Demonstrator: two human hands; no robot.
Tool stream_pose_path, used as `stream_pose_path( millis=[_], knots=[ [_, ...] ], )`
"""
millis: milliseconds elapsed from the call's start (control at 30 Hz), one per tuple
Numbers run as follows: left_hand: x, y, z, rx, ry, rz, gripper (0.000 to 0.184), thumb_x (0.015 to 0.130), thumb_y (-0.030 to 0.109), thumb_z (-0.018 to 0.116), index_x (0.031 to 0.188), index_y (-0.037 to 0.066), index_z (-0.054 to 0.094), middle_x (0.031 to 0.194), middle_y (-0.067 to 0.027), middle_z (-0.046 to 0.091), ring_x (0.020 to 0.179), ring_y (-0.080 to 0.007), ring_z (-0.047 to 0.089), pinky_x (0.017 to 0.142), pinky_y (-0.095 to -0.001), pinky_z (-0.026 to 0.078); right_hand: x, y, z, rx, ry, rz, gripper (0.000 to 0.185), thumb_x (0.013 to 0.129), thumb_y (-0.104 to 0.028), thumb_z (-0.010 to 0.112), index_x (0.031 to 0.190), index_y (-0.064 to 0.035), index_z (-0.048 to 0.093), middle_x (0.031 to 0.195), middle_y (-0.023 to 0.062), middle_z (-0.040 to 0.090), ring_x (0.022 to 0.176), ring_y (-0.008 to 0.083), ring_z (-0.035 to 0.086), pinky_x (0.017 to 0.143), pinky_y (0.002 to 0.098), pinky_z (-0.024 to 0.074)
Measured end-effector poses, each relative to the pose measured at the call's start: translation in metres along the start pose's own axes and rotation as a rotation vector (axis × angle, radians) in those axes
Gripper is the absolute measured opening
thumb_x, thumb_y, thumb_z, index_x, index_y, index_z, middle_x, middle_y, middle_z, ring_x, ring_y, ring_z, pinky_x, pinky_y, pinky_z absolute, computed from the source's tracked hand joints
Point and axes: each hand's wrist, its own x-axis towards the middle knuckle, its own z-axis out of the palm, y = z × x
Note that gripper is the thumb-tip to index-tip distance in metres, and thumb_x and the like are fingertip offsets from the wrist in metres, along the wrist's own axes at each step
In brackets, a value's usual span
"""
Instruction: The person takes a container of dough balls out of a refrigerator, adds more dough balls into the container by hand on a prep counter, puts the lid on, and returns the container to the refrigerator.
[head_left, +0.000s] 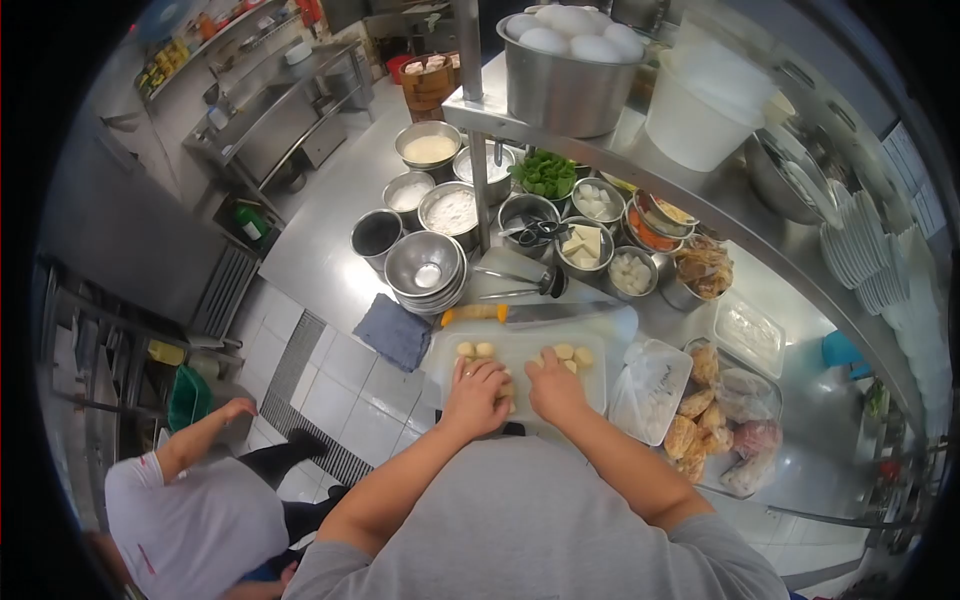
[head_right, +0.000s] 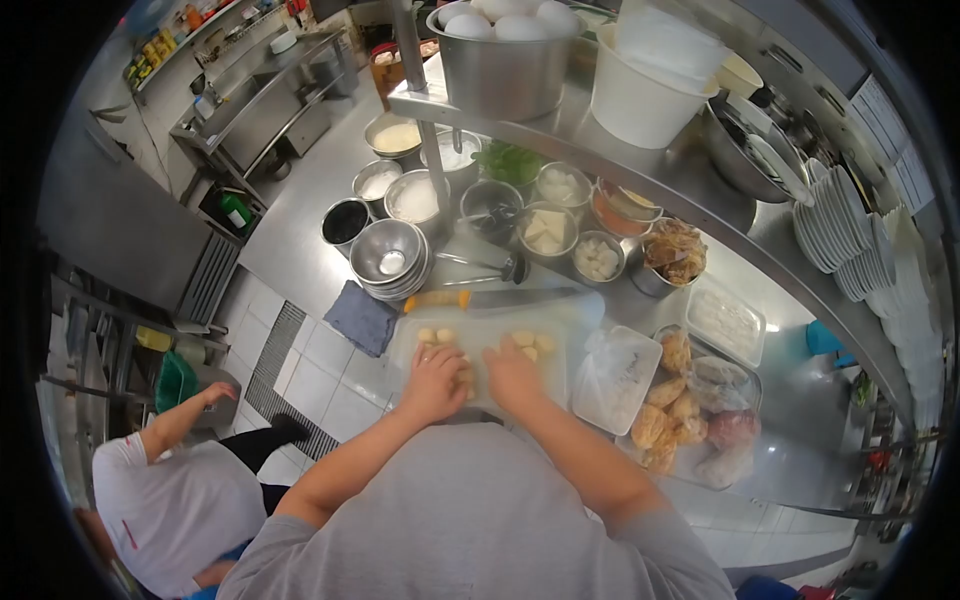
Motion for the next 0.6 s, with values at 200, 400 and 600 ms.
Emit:
stream_pose_path(
  millis=[200,400,600],
  knots=[
    [-0.004,-0.006,0.004,0.000,0.016,0.016,0.036,0.083,0.019,0.077,0.117,0.010,0.068,0.135,-0.0094,0.065,0.134,-0.0338,0.057,0.124,-0.0654,0.030,0.033,0.001,0.019,0.423,0.096,0.126,0.020,0.094,-0.005,0.069,0.114,-0.0030,0.064,0.119,0.0196,0.072,0.096,0.0380,0.074,0.086,0.0459,0.0592],
    [-0.005,-0.008,0.003,-0.036,0.020,0.009,0.036,0.083,0.018,0.076,0.117,0.010,0.067,0.142,-0.0150,0.060,0.135,-0.0391,0.055,0.125,-0.0637,0.030,0.044,0.000,0.023,0.689,-0.134,0.127,0.036,0.095,-0.009,0.062,0.131,-0.0078,0.065,0.119,0.0252,0.074,0.113,0.0425,0.070,0.094,0.0496,0.0551],
    [0.001,0.000,-0.004,0.001,0.029,0.021,0.044,0.080,0.015,0.077,0.122,0.010,0.065,0.150,-0.0194,0.053,0.138,-0.0449,0.050,0.122,-0.0653,0.031,0.031,-0.001,-0.008,0.624,-0.088,0.122,0.036,0.097,-0.009,0.065,0.133,-0.0054,0.067,0.120,0.0206,0.075,0.109,0.0358,0.073,0.094,0.0430,0.0580]
  ],
)
